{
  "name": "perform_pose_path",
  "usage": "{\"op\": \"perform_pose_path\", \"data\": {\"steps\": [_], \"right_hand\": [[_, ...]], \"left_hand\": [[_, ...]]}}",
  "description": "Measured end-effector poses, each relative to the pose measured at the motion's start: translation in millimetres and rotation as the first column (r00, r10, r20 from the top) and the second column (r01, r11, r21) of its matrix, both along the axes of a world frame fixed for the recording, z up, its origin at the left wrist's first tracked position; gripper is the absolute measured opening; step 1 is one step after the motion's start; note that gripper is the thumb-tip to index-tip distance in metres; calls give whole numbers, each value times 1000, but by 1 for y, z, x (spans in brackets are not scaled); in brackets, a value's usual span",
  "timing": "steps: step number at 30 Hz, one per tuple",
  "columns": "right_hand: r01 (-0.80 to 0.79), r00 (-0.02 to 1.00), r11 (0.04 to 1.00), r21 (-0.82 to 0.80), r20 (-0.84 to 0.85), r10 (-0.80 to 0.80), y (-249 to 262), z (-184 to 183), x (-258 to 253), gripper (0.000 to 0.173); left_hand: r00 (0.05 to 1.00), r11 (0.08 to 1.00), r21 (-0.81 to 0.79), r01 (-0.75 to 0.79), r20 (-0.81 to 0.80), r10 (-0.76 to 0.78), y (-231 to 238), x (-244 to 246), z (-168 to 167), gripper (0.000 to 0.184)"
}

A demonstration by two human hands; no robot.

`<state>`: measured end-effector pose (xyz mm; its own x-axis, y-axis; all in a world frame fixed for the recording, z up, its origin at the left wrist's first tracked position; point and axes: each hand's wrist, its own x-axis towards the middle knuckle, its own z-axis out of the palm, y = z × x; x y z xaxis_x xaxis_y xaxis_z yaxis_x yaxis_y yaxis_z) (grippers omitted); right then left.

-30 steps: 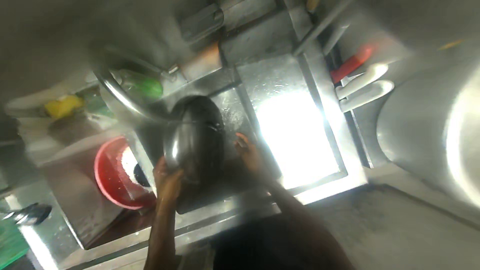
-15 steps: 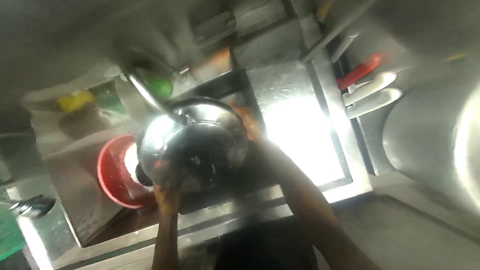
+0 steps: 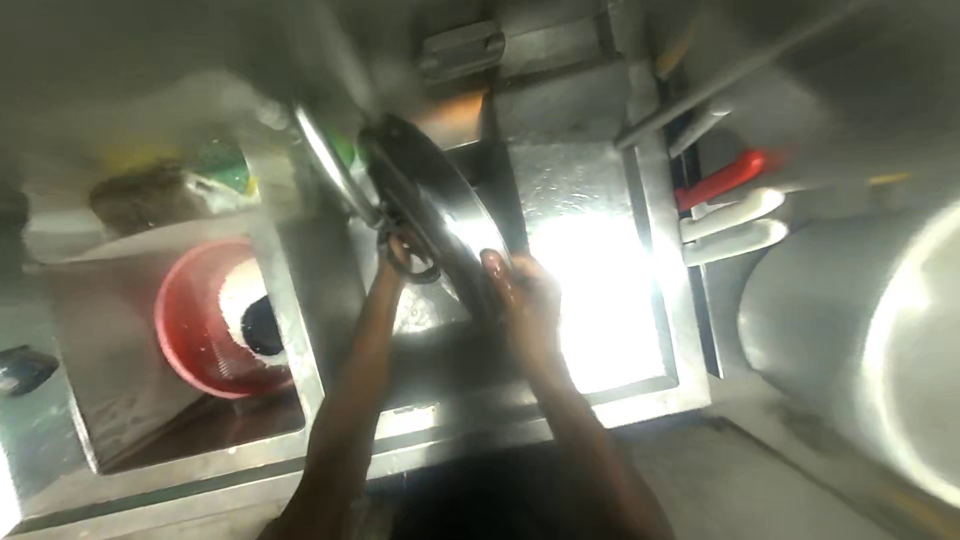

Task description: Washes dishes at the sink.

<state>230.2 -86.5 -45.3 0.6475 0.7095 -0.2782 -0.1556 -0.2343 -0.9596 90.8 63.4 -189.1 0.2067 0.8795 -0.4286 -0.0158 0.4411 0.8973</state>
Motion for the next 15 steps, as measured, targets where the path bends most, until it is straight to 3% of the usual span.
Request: {"op": "perform_pose_path", "data": {"steps": [4, 6, 9, 12, 15], "right_hand": [[283, 957, 945, 163, 16, -289, -15, -2, -27, 25], [407, 913, 891, 202, -53, -405, -20, 2, -37, 20], [453, 891, 860, 234, -147, -429, -27, 11, -61, 23], [248, 962, 920, 304, -186, -198, -43, 18, -97, 19], [-159, 962, 902, 402, -143, 233, -61, 1, -106, 27]], "left_hand": [[999, 944, -330, 3, -47, -20, 12, 11, 76, 32], [999, 970, -244, -19, -32, 12, 3, 1, 82, 34], [981, 990, 32, -138, -134, 141, -29, -5, 90, 37], [959, 982, 101, -161, -217, 179, -31, 15, 102, 38], [958, 998, 61, 24, -285, -6, -17, 23, 107, 37]]}}
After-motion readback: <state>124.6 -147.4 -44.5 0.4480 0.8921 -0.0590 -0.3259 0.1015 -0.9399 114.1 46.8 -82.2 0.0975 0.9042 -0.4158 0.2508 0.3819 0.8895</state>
